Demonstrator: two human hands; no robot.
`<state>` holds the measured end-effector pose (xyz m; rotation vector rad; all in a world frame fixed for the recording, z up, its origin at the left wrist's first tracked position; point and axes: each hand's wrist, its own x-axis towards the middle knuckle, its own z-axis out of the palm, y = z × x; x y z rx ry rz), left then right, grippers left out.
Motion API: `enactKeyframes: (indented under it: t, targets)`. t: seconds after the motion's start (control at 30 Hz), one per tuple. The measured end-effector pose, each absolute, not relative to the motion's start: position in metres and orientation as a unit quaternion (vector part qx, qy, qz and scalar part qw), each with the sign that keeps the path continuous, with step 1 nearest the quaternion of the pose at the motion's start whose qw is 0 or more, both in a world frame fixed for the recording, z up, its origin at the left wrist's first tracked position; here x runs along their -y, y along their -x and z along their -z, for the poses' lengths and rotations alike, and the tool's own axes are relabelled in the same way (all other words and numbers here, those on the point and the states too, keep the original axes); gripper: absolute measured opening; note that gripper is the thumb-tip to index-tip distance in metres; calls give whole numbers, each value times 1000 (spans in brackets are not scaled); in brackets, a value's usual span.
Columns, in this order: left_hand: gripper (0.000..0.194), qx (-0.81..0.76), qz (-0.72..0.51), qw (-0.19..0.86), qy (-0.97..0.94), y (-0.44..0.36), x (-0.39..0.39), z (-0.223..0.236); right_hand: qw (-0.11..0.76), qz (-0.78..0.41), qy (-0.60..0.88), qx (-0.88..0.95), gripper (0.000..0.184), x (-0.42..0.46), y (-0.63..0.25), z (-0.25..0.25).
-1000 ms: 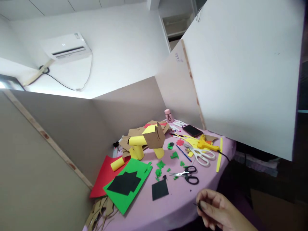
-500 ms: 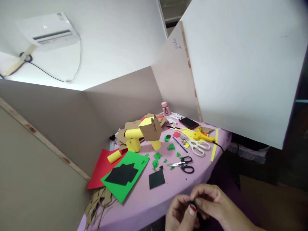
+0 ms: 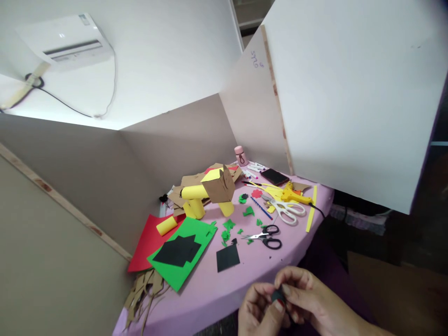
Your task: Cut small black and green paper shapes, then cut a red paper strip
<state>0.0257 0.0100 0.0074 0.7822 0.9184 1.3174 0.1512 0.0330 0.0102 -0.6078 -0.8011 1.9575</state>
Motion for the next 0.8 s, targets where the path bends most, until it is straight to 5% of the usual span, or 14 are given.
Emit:
enactKeyframes:
  t: [0.33, 0.57, 0.8]
  targets:
    - [34, -459, -614, 528, -366, -24, -6, -23, 459, -676, 252, 518, 36, -28, -162, -21]
    - [32, -443, -535, 667, -271, -19, -9, -21, 420, -734, 289, 450, 38, -34, -158, -14]
    - [40, -461, -549, 646, -262, -16, -8, -17, 410, -785, 300, 355, 46, -32, -154, -14]
